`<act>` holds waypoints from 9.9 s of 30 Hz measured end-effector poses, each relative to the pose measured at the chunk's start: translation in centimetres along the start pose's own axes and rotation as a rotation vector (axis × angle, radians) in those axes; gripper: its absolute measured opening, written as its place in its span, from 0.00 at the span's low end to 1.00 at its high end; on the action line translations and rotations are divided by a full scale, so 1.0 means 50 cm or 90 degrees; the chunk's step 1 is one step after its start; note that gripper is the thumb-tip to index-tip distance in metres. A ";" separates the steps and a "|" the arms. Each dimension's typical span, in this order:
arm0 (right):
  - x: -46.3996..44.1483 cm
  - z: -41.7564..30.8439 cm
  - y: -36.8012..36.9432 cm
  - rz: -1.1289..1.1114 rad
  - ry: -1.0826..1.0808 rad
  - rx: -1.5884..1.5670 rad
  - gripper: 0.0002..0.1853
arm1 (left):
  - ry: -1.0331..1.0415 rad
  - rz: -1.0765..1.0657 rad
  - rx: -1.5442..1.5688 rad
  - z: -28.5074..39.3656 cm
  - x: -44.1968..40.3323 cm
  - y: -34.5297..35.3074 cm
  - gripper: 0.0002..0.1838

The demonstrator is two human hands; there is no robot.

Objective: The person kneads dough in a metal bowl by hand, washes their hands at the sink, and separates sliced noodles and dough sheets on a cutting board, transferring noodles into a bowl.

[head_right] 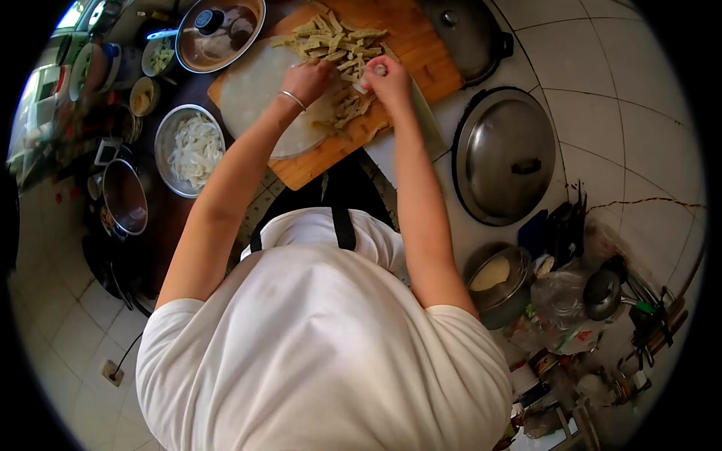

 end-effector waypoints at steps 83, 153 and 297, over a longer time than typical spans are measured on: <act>-0.100 -0.096 0.170 0.082 -0.969 0.653 0.11 | -0.106 0.165 0.043 -0.133 -0.173 -0.045 0.27; -0.093 -0.073 0.122 -0.011 -0.515 0.322 0.16 | -0.153 0.194 0.252 -0.059 0.002 -0.053 0.11; 0.171 0.039 0.586 -0.295 -0.645 0.431 0.05 | -0.635 0.394 0.186 -0.295 0.385 -0.143 0.08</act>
Point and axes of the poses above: each hand's wrist, its own x-axis away from the middle knuckle, its own y-axis out of the palm, z = x × y, the point moved 6 cm from there along -x, towards the middle knuckle, and after that the axes turned 13 degrees about z, right-handed, at the moved point
